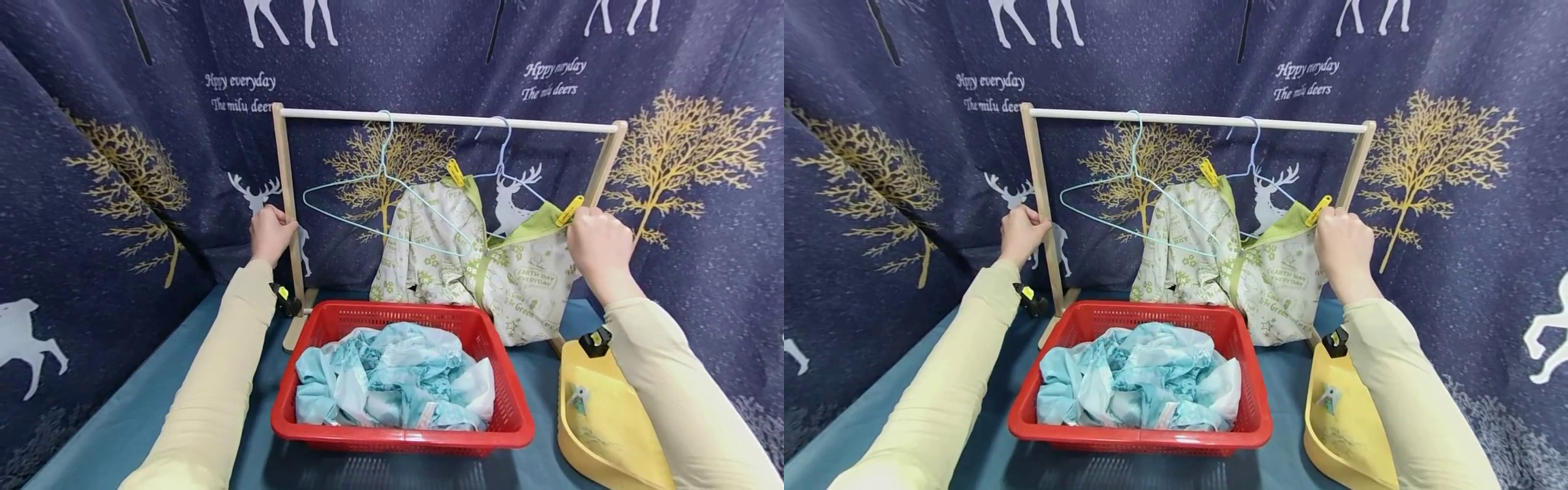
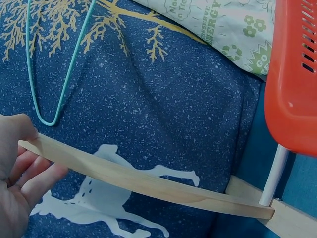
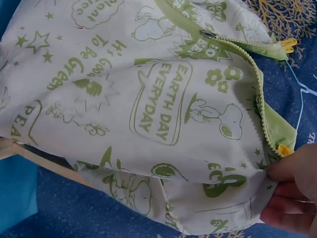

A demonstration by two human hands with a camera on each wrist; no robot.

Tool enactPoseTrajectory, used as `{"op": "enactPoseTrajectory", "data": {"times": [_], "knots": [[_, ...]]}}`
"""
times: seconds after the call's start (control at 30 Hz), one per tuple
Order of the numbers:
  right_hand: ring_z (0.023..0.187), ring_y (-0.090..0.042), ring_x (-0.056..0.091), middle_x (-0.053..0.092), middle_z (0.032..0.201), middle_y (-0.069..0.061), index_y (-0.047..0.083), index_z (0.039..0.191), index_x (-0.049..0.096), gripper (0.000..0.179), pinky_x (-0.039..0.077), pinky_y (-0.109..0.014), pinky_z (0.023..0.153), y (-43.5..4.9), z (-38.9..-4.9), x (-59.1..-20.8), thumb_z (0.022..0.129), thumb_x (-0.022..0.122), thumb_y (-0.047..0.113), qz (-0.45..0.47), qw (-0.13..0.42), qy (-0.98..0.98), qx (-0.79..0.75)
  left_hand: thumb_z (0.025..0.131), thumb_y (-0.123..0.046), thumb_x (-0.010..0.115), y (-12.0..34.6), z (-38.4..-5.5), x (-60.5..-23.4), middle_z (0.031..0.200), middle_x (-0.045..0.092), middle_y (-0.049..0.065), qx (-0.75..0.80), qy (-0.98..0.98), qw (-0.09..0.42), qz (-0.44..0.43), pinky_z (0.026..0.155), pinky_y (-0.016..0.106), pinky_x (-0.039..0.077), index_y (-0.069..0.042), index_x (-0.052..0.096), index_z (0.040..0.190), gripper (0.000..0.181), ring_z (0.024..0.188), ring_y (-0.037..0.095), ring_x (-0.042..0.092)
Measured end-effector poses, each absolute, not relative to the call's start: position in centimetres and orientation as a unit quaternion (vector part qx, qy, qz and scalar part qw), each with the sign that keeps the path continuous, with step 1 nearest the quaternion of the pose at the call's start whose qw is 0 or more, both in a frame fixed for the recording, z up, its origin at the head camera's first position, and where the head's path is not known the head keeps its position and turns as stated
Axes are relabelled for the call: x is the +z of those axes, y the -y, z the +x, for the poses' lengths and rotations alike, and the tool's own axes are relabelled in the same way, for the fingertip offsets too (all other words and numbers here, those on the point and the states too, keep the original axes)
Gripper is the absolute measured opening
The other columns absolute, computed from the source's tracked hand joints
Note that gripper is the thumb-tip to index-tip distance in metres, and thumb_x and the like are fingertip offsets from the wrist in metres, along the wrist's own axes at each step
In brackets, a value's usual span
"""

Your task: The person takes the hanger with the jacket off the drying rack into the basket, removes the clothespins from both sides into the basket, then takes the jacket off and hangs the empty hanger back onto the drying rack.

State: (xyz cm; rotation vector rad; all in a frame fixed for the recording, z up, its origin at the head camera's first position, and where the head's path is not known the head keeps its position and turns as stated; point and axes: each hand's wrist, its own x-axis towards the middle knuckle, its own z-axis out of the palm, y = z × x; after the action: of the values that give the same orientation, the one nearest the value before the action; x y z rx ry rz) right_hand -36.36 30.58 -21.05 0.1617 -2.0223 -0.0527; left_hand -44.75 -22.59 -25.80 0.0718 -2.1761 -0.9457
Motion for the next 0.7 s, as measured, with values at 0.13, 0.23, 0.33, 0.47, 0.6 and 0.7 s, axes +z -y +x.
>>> {"op": "enactPoseTrajectory", "data": {"times": [0.13, 0.23, 0.33, 0.47, 0.6, 0.7], "knots": [[0.048, -0.046, 0.05, 0.055, 0.065, -0.032, -0.009, 0.068, 0.051, 0.025, 0.034, -0.053, 0.037, -29.5, -36.8, -20.3, 0.089, 0.041, -0.001, 0.072, 0.538, 0.84, -0.025, 0.087, -0.013, 0.066, 22.6, -44.5, -25.7, 0.094, 0.068, 0.022, -0.369, 0.851, 0.372, 0.03, 0.089, 0.05, 0.048, 0.004, 0.065, 0.094, 0.019, 0.094, 0.041, 0.063], [0.053, -0.048, 0.053, 0.057, 0.068, -0.032, -0.011, 0.071, 0.053, 0.024, 0.037, -0.055, 0.04, -28.6, -37.2, -19.5, 0.09, 0.04, -0.002, 0.065, 0.535, 0.842, -0.027, 0.086, -0.013, 0.066, 22.5, -44.4, -25.7, 0.093, 0.068, 0.022, -0.369, 0.851, 0.372, 0.028, 0.09, 0.051, 0.048, 0.004, 0.064, 0.092, 0.019, 0.094, 0.042, 0.063], [0.056, -0.049, 0.055, 0.058, 0.069, -0.032, -0.012, 0.073, 0.055, 0.024, 0.038, -0.055, 0.041, -28.0, -37.6, -18.7, 0.089, 0.041, -0.002, 0.055, 0.531, 0.845, -0.027, 0.086, -0.012, 0.065, 22.5, -44.4, -25.6, 0.092, 0.068, 0.023, -0.369, 0.85, 0.374, 0.029, 0.09, 0.051, 0.048, 0.004, 0.064, 0.092, 0.018, 0.094, 0.042, 0.063], [0.06, -0.05, 0.057, 0.06, 0.073, -0.032, -0.013, 0.076, 0.058, 0.022, 0.04, -0.057, 0.044, -27.7, -38.1, -18.2, 0.088, 0.042, -0.003, 0.045, 0.524, 0.85, -0.022, 0.087, -0.012, 0.064, 22.5, -44.4, -25.7, 0.091, 0.067, 0.023, -0.366, 0.851, 0.375, 0.029, 0.089, 0.05, 0.048, 0.004, 0.064, 0.092, 0.017, 0.093, 0.041, 0.063], [0.064, -0.053, 0.058, 0.06, 0.077, -0.033, -0.013, 0.08, 0.059, 0.021, 0.041, -0.06, 0.046, -27.9, -38.4, -18.0, 0.088, 0.043, -0.001, 0.037, 0.528, 0.848, -0.012, 0.087, -0.012, 0.064, 22.5, -44.3, -25.7, 0.09, 0.067, 0.023, -0.362, 0.853, 0.376, 0.023, 0.088, 0.05, 0.048, 0.004, 0.064, 0.091, 0.016, 0.092, 0.041, 0.063], [0.064, -0.053, 0.057, 0.061, 0.079, -0.032, -0.012, 0.083, 0.059, 0.019, 0.041, -0.061, 0.047, -28.1, -38.4, -17.9, 0.09, 0.045, 0.0, 0.036, 0.545, 0.838, 0.0, 0.086, -0.011, 0.064, 22.5, -44.4, -25.7, 0.09, 0.067, 0.023, -0.36, 0.852, 0.379, 0.021, 0.088, 0.05, 0.048, 0.005, 0.064, 0.09, 0.016, 0.092, 0.042, 0.063]]}}
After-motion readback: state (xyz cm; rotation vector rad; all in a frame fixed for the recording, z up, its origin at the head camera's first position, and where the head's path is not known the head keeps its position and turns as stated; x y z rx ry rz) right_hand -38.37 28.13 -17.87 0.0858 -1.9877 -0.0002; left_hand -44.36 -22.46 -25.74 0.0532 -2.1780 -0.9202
